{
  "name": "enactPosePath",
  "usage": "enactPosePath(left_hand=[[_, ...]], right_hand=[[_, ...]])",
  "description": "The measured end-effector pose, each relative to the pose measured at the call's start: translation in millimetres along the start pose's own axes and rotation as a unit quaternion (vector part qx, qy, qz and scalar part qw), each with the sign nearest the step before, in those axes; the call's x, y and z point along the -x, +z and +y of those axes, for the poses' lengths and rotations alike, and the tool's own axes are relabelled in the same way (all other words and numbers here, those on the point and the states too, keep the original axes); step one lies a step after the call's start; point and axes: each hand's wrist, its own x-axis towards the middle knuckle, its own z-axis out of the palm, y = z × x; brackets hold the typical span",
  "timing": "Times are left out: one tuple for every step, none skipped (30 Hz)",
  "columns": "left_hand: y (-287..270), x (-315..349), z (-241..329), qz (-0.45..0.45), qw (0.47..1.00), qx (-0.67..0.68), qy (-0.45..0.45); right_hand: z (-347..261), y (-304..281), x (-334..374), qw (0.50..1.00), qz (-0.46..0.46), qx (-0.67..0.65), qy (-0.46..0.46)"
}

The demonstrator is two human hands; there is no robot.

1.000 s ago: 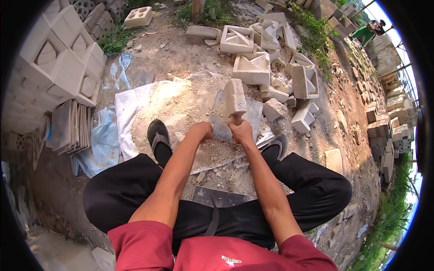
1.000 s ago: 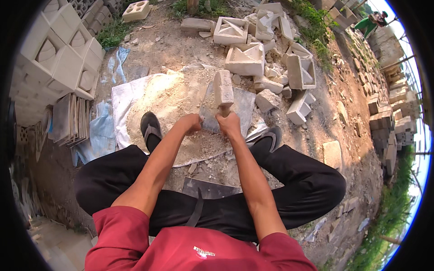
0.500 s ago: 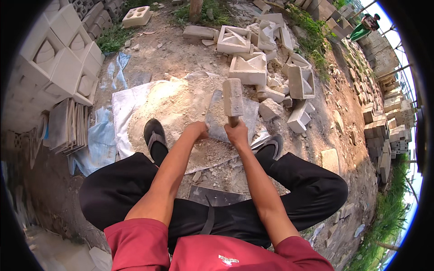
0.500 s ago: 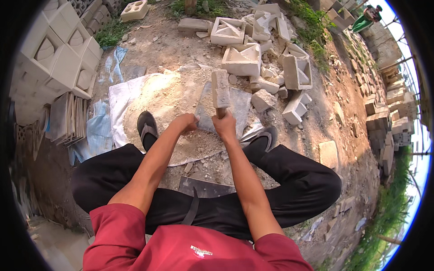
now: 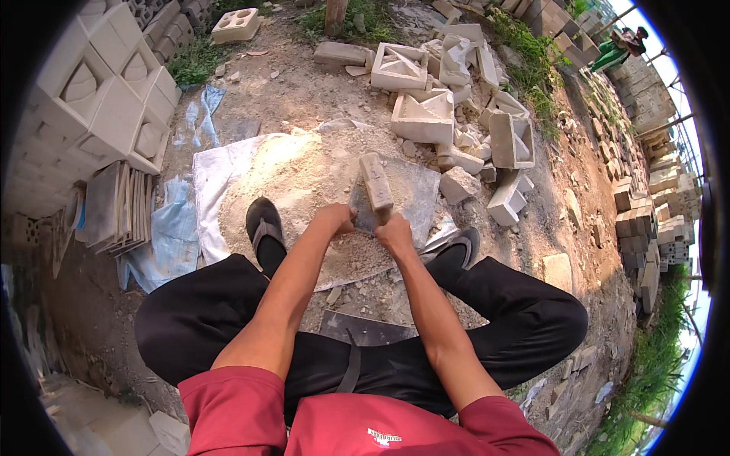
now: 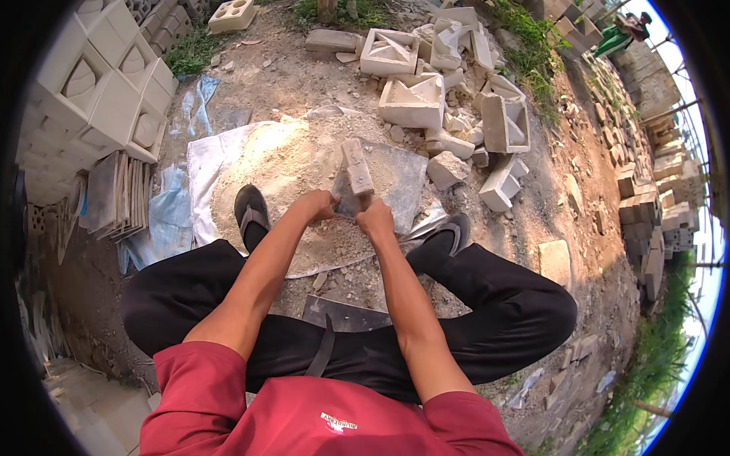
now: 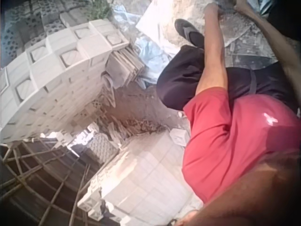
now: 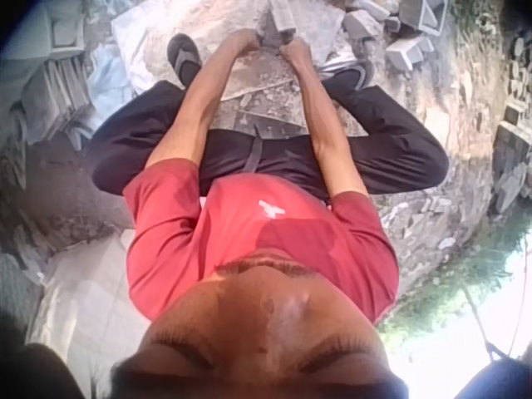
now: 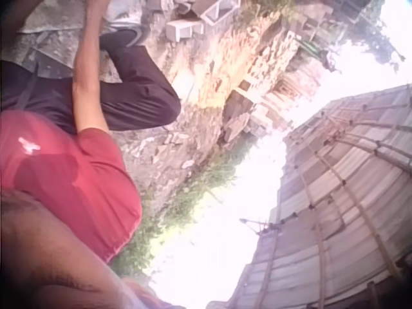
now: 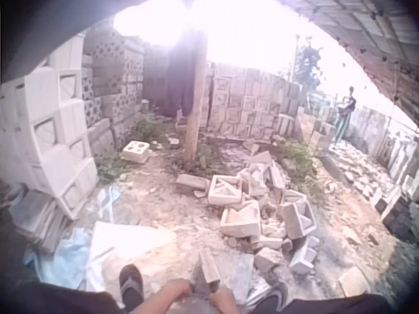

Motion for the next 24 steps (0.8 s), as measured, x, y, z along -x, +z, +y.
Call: enactPosePath(left_hand=[[-2,3,2,-0.002,1.000,0.002,0.008],[-5,4,5,-0.012,1.000,-0.002,0.013],[-9,4,9,-0.022,1.000,-0.006,0.019],[-10,8,3,-0.031,0.999,-0.007,0.016],[-12,7,7,-0.028,0.999,-0.018,0.008],[-13,5,11,-0.026,0.999,-0.030,0.000],[-11,6,10,-0.027,0.999,-0.039,-0.012],[-8,6,9,-0.028,0.999,-0.022,-0.017],[-6,8,6,-0.028,0.999,-0.004,-0.023],[-10,7,8,-0.022,0.999,0.012,-0.026],[-9,6,10,-0.017,1.000,0.001,-0.011],[-8,5,10,-0.011,1.000,-0.011,0.004],[-8,3,7,-0.002,1.000,-0.025,0.017],[-8,0,5,0.000,0.999,-0.027,0.022],[-8,-2,4,0.001,0.999,-0.029,0.028],[-4,-4,-2,-0.002,0.999,-0.029,0.027],[-5,-5,-3,0.001,0.999,-0.036,0.020],[-4,-5,-3,0.002,0.999,-0.043,0.013],[-3,-3,-1,0.001,0.999,-0.049,0.006],[-3,-1,-1,-0.014,0.999,-0.032,-0.016],[-4,1,-1,-0.028,0.999,-0.015,-0.038],[-9,3,3,-0.039,0.998,0.002,-0.056],[-8,6,2,-0.031,0.997,0.046,-0.046],[-7,11,-1,-0.024,0.995,0.090,-0.035]], right_hand=[[-2,-1,-1,1.000,-0.012,-0.003,0.009],[-4,-2,-4,1.000,-0.024,-0.007,0.017],[-6,-5,-7,0.999,-0.035,-0.010,0.027],[-20,-12,-6,0.997,-0.064,-0.048,0.022],[-26,-18,-12,0.996,-0.059,-0.057,0.019],[-31,-24,-16,0.996,-0.053,-0.067,0.016],[-35,-25,-16,0.996,-0.053,-0.075,0.015],[-41,-28,-12,0.995,-0.028,-0.092,-0.007],[-39,-21,-6,0.993,-0.008,-0.120,-0.022],[-34,-18,-1,0.988,0.018,-0.147,-0.042],[-22,-10,1,0.982,0.044,-0.175,-0.058],[-7,-4,-1,0.993,0.021,-0.106,-0.044],[-6,-3,-6,0.997,0.006,-0.065,-0.036],[-5,-3,-12,0.999,-0.008,-0.024,-0.027],[-5,-4,-19,0.999,-0.023,0.017,-0.018],[-20,-13,-25,0.998,-0.065,-0.013,-0.022],[-32,-22,-28,0.997,-0.065,-0.039,-0.021],[-40,-28,-29,0.995,-0.067,-0.066,-0.018],[-44,-31,-29,0.993,-0.070,-0.091,-0.013],[-50,-31,-26,0.993,-0.050,-0.104,-0.027],[-50,-25,-18,0.990,-0.031,-0.128,-0.041],[-46,-20,-10,0.987,-0.006,-0.152,-0.056],[-37,-13,-4,0.982,0.019,-0.176,-0.072],[-26,-6,1,0.992,0.023,-0.109,-0.058]])
